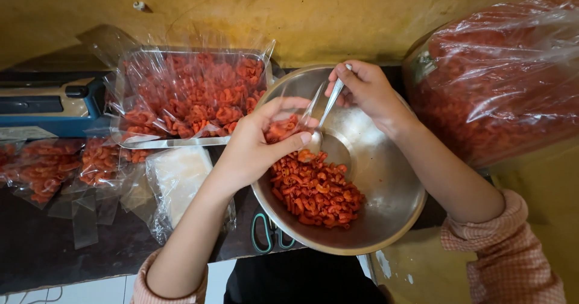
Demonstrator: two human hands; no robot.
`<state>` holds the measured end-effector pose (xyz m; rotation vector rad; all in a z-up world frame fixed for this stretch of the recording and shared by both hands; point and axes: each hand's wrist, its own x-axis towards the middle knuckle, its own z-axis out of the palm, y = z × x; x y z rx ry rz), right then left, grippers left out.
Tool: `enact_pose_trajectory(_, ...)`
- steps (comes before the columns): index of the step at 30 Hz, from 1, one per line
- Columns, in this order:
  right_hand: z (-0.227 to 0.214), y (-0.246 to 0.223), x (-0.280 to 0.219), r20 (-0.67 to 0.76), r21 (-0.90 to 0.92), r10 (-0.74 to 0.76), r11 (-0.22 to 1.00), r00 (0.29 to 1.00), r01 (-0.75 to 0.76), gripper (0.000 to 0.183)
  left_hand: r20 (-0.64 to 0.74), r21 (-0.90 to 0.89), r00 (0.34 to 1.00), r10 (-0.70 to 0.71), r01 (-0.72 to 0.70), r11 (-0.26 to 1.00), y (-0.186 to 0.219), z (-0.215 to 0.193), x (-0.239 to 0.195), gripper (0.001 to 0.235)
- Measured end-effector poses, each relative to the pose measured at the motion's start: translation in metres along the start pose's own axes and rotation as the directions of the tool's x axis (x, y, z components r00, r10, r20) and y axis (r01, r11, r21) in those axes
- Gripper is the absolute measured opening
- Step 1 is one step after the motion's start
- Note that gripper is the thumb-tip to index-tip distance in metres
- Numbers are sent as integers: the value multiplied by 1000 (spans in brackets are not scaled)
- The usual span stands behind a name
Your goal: Filling small plastic bags with snacks using a spoon and sealing them with a manual heat sealer.
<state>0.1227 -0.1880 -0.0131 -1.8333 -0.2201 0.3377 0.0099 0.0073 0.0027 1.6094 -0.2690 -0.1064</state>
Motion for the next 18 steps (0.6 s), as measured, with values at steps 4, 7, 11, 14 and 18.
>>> enact_pose_trajectory(4,0,-17,-7,-28,79,27,997,999,-25,22,26,-149,998,51,-47,988,-3,-2,-1,45)
enact_pose_trajectory(7,-8,-30,-10,-112,96,32,995,993,-22,25,54,-187,995,87,-75,980,-10,-5,0,50)
enact_pose_trajectory(11,-34,-38,-6,-273,238,-216,929,937,284,18,63,-351,988,144,-113,930,-20,-8,2,49)
enact_pose_trajectory(14,-50,-66,-14,-360,316,-315,844,878,433,17,114,-337,989,93,-49,940,-15,-11,1,43)
enact_pose_trajectory(18,-57,-103,-34,-421,302,-340,822,841,484,18,128,-292,988,85,-44,955,-10,-11,1,42)
